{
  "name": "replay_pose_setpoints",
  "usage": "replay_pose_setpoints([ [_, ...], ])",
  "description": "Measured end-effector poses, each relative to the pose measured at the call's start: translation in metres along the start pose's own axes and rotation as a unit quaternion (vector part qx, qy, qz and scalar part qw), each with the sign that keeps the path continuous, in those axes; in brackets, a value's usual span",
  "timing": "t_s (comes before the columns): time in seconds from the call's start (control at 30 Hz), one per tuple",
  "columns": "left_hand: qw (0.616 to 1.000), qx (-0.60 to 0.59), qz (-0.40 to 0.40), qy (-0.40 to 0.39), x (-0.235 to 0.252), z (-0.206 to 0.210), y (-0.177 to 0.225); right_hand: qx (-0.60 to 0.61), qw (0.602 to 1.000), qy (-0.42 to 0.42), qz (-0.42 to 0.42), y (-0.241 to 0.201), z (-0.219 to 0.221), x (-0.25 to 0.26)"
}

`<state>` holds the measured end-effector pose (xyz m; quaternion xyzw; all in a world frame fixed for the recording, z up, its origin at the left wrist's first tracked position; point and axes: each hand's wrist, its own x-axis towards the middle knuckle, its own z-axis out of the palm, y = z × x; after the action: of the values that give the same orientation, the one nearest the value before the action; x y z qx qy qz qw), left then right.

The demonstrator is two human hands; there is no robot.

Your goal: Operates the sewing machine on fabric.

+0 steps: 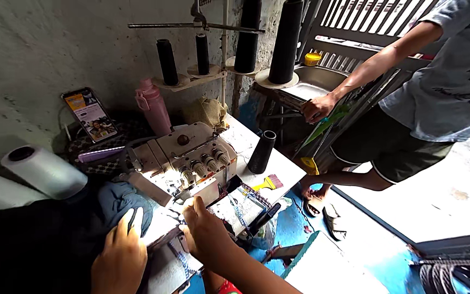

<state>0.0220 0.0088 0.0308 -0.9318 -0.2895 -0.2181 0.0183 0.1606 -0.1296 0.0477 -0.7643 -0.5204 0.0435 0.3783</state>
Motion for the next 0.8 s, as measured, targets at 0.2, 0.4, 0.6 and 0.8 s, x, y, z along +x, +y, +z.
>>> replay_pose_setpoints([
  [0.2, 1.0, 0.017, 0.002, 0.016, -0.018, -0.006, -0.002, -0.126, 0.991, -0.05, 0.018, -0.028, 0.023, 0.021],
  [0.4, 0.994, 0.032, 0.018, 0.098, -0.017, -0.001, -0.015, -0.153, 0.988, 0.004, 0.001, -0.034, 0.042, 0.033],
  [0.6, 0.998, 0.006, -0.045, -0.045, 0.012, -0.024, -0.061, -0.166, 0.984, 0.058, -0.026, -0.021, 0.054, 0.029],
  [0.8, 0.935, -0.164, -0.183, 0.256, 0.019, -0.12, -0.11, -0.196, 0.977, 0.08, -0.038, -0.019, 0.056, 0.028],
])
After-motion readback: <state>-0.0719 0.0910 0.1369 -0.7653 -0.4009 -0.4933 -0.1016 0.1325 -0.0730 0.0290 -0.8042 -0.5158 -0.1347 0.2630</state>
